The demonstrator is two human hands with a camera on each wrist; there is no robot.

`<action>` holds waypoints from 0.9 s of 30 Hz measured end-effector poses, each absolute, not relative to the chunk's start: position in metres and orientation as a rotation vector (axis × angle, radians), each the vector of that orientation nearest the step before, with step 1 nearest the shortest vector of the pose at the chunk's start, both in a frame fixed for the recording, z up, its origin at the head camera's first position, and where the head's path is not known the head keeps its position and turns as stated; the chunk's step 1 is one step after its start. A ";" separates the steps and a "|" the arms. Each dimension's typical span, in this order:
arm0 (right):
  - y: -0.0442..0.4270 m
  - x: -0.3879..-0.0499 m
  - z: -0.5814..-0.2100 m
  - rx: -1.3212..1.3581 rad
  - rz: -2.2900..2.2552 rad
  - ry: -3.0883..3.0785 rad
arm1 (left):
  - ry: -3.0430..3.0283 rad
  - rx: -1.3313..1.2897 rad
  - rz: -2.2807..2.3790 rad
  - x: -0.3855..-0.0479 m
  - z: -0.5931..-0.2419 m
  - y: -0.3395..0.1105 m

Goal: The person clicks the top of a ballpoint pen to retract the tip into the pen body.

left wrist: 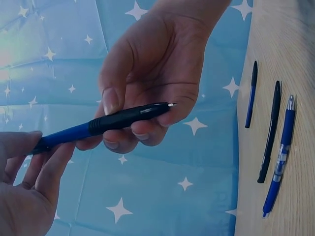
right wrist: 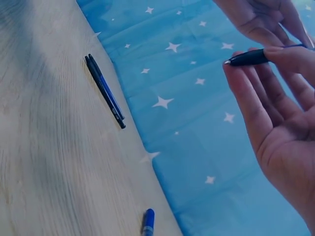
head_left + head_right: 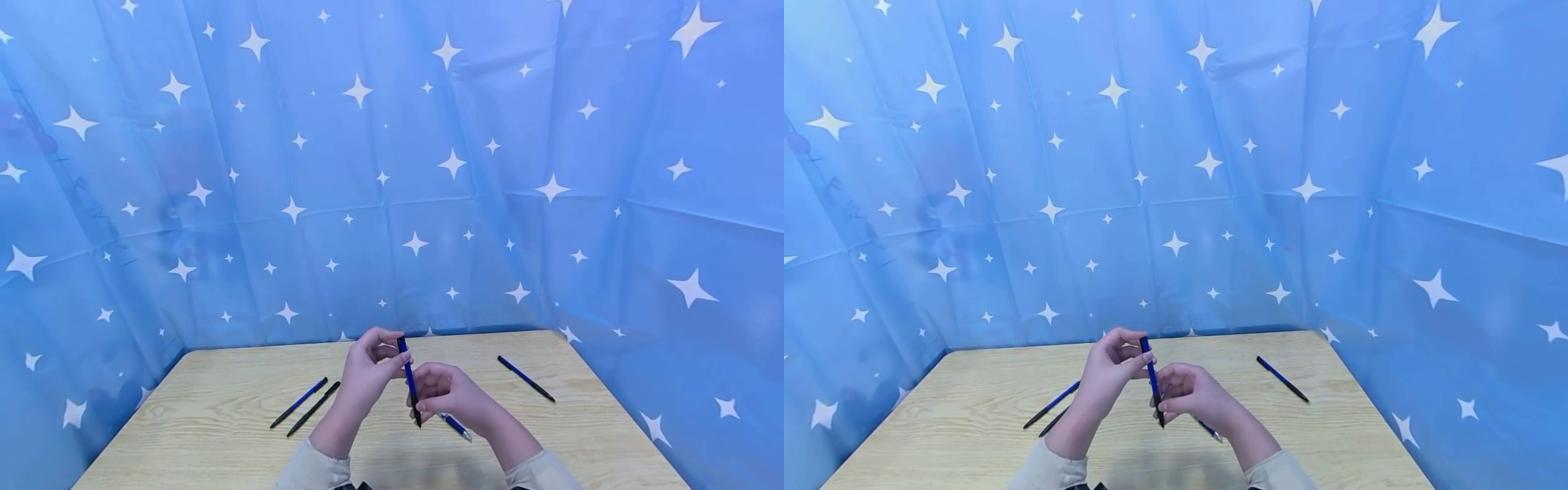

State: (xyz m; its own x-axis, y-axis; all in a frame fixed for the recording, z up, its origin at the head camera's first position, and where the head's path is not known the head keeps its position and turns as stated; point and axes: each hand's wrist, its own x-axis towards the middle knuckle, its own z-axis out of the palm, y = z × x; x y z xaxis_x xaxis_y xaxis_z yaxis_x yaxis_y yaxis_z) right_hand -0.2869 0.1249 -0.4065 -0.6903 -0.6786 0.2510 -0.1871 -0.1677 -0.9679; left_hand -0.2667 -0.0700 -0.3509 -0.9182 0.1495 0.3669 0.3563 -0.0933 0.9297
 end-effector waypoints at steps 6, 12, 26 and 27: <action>0.131 -0.285 -0.399 -1.030 -1.905 1.735 | -1.970 -0.543 -2.187 -0.262 -0.348 -0.069; 0.138 -0.287 -0.398 -1.050 -1.861 1.726 | -2.032 -0.529 -2.140 -0.262 -0.349 -0.074; 0.172 -0.296 -0.407 -0.929 -1.785 1.925 | -2.309 -0.629 -1.964 -0.264 -0.367 -0.103; 0.175 -0.298 -0.408 -0.919 -1.783 1.931 | -2.338 -0.632 -1.945 -0.263 -0.369 -0.105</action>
